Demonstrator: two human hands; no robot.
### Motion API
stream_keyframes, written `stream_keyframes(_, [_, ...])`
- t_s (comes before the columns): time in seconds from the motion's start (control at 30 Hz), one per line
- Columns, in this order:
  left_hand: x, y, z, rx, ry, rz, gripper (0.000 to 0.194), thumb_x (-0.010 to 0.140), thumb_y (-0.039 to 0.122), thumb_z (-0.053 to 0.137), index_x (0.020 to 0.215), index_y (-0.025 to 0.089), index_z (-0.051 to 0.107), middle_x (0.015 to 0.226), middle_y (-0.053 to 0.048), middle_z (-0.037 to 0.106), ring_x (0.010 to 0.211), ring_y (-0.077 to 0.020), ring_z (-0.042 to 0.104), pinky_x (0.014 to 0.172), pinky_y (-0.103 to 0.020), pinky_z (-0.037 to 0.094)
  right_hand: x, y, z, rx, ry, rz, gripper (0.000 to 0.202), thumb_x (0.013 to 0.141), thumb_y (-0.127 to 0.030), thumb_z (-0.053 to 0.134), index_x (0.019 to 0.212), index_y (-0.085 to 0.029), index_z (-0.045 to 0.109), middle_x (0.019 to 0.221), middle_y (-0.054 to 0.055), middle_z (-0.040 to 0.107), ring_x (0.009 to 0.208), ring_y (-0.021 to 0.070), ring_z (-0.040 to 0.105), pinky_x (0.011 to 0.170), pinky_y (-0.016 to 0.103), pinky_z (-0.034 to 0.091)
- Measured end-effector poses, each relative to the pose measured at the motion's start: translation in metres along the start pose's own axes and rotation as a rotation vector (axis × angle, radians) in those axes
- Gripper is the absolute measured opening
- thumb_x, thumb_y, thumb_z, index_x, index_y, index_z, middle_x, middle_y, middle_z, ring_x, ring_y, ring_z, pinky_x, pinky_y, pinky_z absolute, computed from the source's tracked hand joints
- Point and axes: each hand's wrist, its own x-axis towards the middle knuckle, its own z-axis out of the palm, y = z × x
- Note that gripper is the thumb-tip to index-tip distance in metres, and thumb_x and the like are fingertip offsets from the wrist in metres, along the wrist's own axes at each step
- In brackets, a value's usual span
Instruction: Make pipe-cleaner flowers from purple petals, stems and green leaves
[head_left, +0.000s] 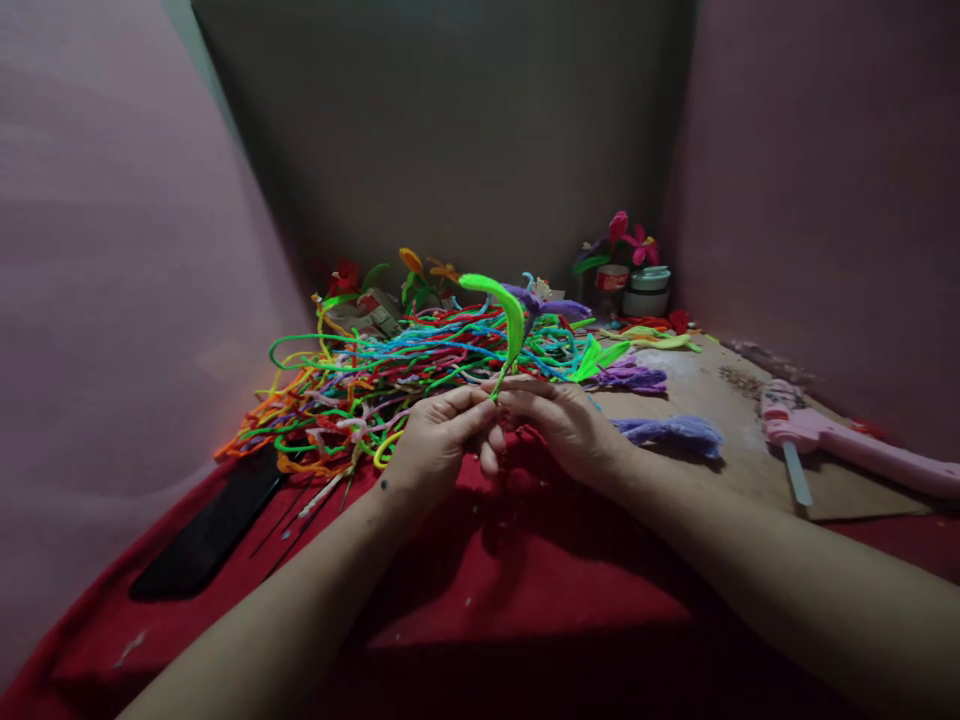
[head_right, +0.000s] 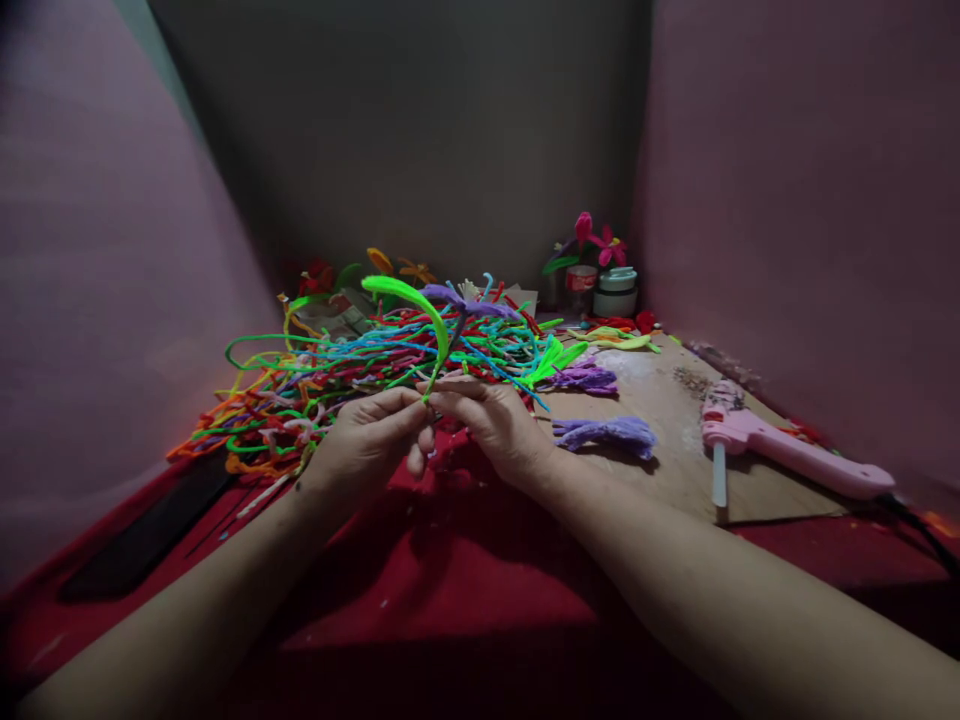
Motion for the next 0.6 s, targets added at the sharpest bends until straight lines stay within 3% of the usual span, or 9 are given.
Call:
stream_keyframes(0.2, [0.0026,-0.0026,-0.0023,-0.299,-0.098,-0.102,0.014,0.077,0.025,0.061,0.074,0.012,0.059,0.052,0.001,0.06,0.032,-0.0075,0.05,0.035,-0.018,0.041,0.0008,0.0013,-0.0018,0.122,-0.105,0.057,0.023,0.072,-0.037,0.063,0.076,-0.015,0.066,0.06,0.002,0.061,0.06,0.0151,0.056,0.063,0.03,0.043])
stream_keyframes(0.43, [0.0026,-0.0052,-0.0039,-0.464,-0.216,-0.186,0.015,0.079,0.026,0.058,0.074,0.012,0.058,0.044,0.004,0.053,0.023,-0.0028,0.035,0.028,-0.015,0.034,0.0043,0.0028,-0.0033,0.13,-0.162,-0.015,0.013,0.076,-0.028,0.06,0.072,-0.016,0.065,0.07,0.0,0.062,0.068,0.0135,0.057,0.075,0.03,0.043])
stream_keyframes(0.53, [0.0051,-0.0038,-0.0049,-0.309,-0.238,-0.179,0.02,0.079,0.032,0.056,0.072,0.013,0.056,0.047,0.001,0.058,0.028,-0.0069,0.044,0.032,-0.017,0.036,0.0038,0.002,-0.0028,0.115,-0.106,-0.043,0.013,0.075,-0.028,0.06,0.073,-0.016,0.066,0.069,0.001,0.062,0.07,0.0141,0.058,0.076,0.031,0.042])
stream_keyframes(0.6, [0.0069,0.0008,-0.0069,-0.079,-0.176,-0.114,0.025,0.081,0.036,0.053,0.072,0.013,0.056,0.054,-0.002,0.062,0.038,-0.01,0.054,0.041,-0.02,0.042,0.0032,0.0019,-0.0026,0.099,-0.06,-0.039,0.015,0.074,-0.029,0.061,0.071,-0.016,0.067,0.067,0.001,0.062,0.068,0.0138,0.057,0.073,0.031,0.042])
